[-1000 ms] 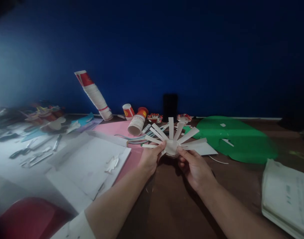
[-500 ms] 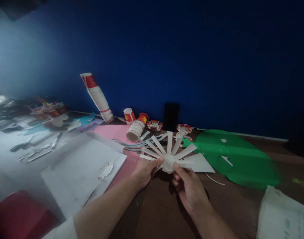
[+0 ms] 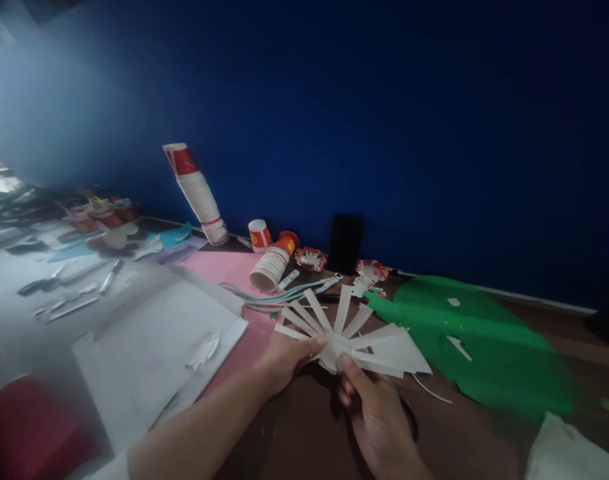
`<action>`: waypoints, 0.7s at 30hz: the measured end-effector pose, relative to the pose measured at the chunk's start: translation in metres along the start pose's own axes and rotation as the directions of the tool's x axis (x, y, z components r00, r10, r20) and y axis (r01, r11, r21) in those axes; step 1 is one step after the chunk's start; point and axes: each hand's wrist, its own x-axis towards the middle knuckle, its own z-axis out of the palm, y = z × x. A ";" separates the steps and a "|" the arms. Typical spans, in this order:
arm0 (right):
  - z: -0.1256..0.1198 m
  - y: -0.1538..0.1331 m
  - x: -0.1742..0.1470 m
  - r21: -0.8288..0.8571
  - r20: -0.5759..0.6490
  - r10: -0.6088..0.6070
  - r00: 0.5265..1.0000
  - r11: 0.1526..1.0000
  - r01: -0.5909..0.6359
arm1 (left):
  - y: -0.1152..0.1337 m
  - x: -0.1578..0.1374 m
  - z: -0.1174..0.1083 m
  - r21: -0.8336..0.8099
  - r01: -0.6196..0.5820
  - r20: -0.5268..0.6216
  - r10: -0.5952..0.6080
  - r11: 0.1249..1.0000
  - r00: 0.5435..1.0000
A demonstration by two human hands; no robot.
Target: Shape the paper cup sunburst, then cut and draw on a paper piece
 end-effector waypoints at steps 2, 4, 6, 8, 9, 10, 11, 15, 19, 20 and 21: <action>0.000 -0.001 0.002 -0.027 0.002 -0.014 1.000 1.000 0.014 | -0.001 0.000 -0.001 -0.010 -0.012 -0.018 0.012 1.000 1.000; -0.001 -0.002 0.005 -0.052 0.020 -0.042 0.999 0.998 0.043 | -0.001 0.001 -0.001 -0.040 -0.030 -0.009 0.029 0.999 1.000; -0.003 -0.002 0.007 -0.111 0.051 -0.030 0.998 0.993 0.036 | -0.001 0.002 0.000 -0.063 -0.008 0.004 0.008 0.998 1.000; -0.005 -0.002 0.010 -0.152 0.040 -0.053 0.998 0.987 0.059 | 0.000 0.002 0.002 -0.088 0.007 -0.007 -0.008 0.996 1.000; -0.006 -0.002 0.011 -0.176 0.038 -0.055 0.998 0.982 0.061 | 0.000 0.002 0.002 -0.090 0.014 -0.025 -0.016 0.996 1.000; -0.006 -0.001 0.012 -0.200 0.036 -0.061 0.998 0.977 0.067 | -0.001 0.002 0.002 -0.092 0.026 -0.046 -0.031 0.995 0.998; -0.007 -0.001 0.012 -0.231 0.041 -0.051 0.998 0.971 0.059 | -0.002 0.002 0.002 -0.101 0.043 -0.060 -0.049 0.994 0.997; -0.007 0.001 0.014 -0.323 0.022 -0.043 0.999 0.945 0.048 | -0.009 0.003 -0.001 -0.117 0.114 -0.118 -0.128 0.987 0.985; -0.009 0.002 0.015 -0.420 0.036 -0.047 0.998 0.906 0.057 | -0.014 0.004 -0.005 -0.125 0.103 -0.161 -0.122 0.987 0.979; -0.010 0.003 0.015 -0.434 0.042 -0.038 0.998 0.899 0.052 | -0.015 0.004 -0.005 -0.127 0.110 -0.163 -0.130 0.986 0.978; -0.010 0.003 0.015 -0.441 0.048 -0.027 0.998 0.896 0.045 | -0.015 0.004 -0.005 -0.130 0.121 -0.160 -0.141 0.984 0.977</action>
